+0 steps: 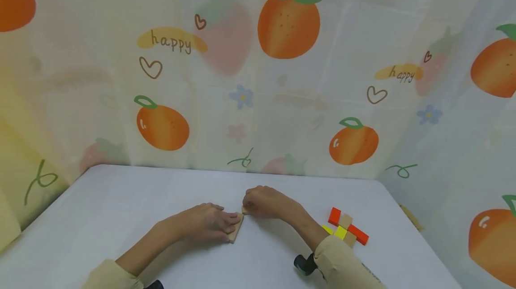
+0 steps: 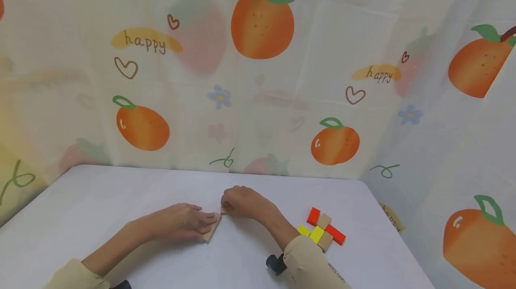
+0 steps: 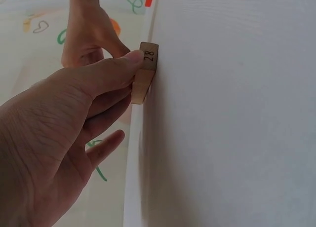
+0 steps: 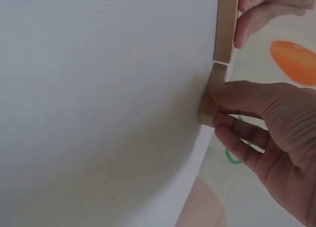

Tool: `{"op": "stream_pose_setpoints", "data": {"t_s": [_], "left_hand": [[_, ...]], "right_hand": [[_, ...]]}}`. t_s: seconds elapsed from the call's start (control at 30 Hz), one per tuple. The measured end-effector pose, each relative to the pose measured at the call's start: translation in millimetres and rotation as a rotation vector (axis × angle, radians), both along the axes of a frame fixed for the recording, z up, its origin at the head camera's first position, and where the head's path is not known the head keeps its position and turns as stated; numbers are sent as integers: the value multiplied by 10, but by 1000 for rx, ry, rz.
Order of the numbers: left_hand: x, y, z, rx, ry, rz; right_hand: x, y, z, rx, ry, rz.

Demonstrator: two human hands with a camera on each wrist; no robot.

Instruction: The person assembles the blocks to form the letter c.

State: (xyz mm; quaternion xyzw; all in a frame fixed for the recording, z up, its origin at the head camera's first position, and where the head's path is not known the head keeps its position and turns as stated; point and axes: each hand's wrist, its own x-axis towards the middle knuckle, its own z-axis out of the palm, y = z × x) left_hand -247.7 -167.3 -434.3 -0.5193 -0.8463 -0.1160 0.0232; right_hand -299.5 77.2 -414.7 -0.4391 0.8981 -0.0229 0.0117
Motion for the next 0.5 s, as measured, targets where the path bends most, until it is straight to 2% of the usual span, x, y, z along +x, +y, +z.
{"op": "stream_pose_setpoints", "data": {"t_s": [0.2,0.33,0.5], "left_hand": [[-45,11,-42,28,-26,30],[-45,28,-56,54,-76,59],[-31,40,-42,65,-95,103]], "right_hand": [[-24,-16,4,2,-5,8],[-28,-19,13,-13,-29,-9],[-54,-15,7,-12,9,29]]}}
